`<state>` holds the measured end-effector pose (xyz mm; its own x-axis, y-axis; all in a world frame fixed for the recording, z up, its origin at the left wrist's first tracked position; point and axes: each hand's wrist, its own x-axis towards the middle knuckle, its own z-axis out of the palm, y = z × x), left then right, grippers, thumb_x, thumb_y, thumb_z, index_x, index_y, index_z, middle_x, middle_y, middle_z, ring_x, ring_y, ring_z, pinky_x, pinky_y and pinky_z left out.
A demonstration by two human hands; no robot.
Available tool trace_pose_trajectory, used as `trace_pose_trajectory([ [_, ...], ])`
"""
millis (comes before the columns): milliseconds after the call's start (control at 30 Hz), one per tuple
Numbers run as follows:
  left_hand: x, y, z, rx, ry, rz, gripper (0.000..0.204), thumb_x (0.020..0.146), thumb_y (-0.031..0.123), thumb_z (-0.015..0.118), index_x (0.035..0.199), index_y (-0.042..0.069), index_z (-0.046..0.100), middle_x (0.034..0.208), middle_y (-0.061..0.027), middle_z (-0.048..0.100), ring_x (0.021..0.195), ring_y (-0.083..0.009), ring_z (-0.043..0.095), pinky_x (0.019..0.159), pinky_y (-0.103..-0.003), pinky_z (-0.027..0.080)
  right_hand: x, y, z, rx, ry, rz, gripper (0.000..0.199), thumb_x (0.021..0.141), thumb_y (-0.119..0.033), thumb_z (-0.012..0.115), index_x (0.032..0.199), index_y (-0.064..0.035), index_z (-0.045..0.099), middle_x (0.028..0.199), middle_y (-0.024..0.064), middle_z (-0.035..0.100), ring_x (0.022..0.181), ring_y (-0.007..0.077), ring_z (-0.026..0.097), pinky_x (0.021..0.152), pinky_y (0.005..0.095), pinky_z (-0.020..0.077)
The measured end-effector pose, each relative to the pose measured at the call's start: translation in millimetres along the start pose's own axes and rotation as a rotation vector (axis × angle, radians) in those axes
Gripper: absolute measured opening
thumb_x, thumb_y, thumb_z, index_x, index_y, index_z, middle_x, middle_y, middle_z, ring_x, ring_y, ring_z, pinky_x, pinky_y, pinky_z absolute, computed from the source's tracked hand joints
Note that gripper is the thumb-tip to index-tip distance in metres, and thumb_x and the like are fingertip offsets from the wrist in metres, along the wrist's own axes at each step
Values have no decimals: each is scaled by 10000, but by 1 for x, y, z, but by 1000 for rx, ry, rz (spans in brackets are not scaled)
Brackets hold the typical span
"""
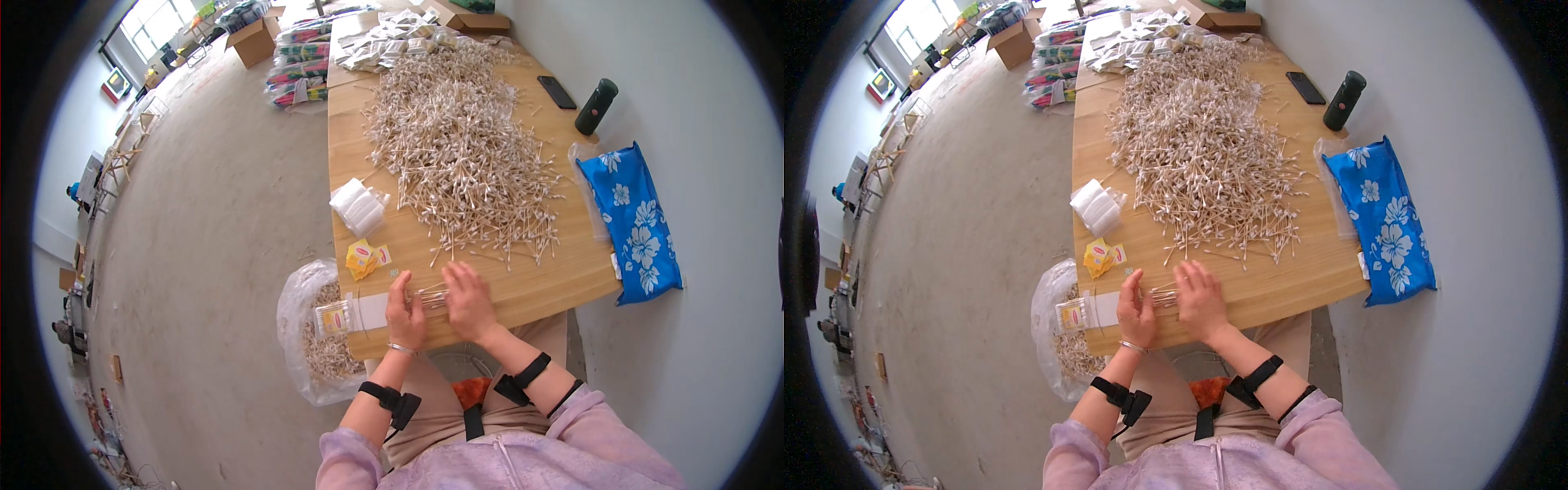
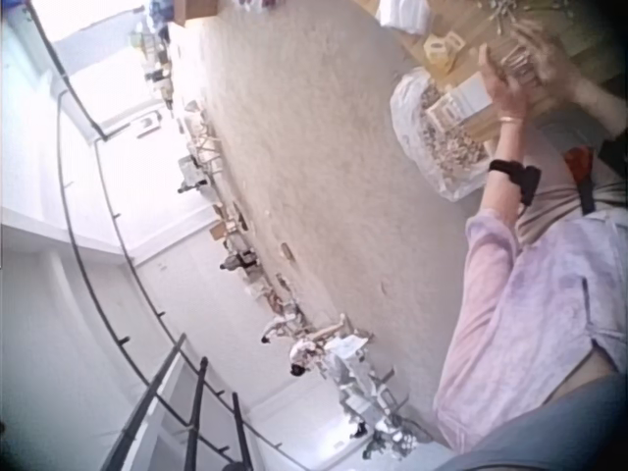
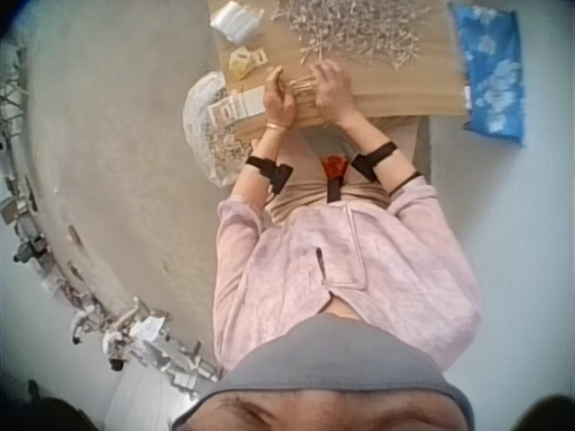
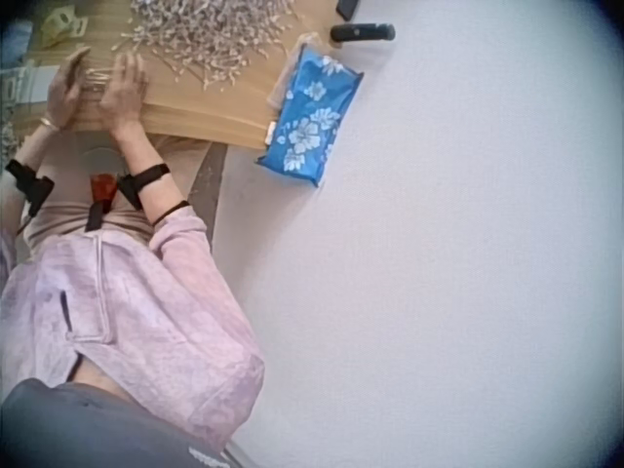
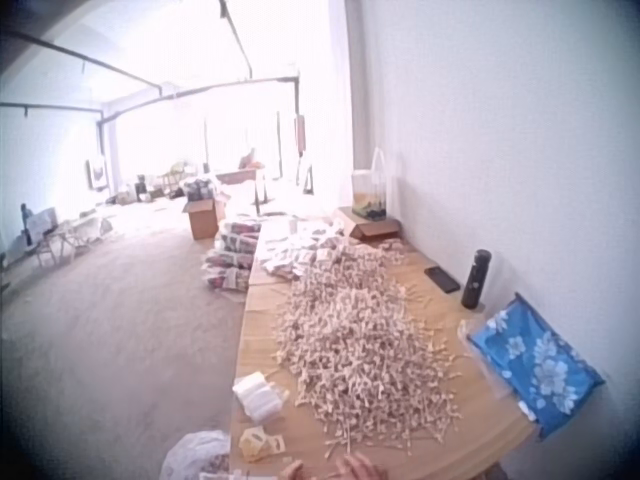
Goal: Packaging a set of cotton swabs into a small plastic bag and sealing it.
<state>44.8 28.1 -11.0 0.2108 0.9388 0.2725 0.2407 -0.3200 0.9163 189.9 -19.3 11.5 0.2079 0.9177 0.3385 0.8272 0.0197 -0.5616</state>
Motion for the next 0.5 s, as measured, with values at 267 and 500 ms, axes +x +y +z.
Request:
trace_pose_trajectory([
  [267,1,-16,1,-394,95,-210,337,970,27,431,1297,-44,477,1307,-134,529,1245,-199,474,1065,-321,372,-1,-12,10,-376,-357,-177,898,839,-550,555,1454,18,230,1526,185,207,1437,311,142,1168,463,87],
  [500,5,-15,-3,-520,128,-251,333,1001,87,397,1297,-42,476,1311,-133,524,1244,-209,477,1088,-334,354,-16,-15,1,-358,-404,-212,893,848,-551,553,1459,11,223,1531,206,184,1436,338,129,1168,463,83],
])
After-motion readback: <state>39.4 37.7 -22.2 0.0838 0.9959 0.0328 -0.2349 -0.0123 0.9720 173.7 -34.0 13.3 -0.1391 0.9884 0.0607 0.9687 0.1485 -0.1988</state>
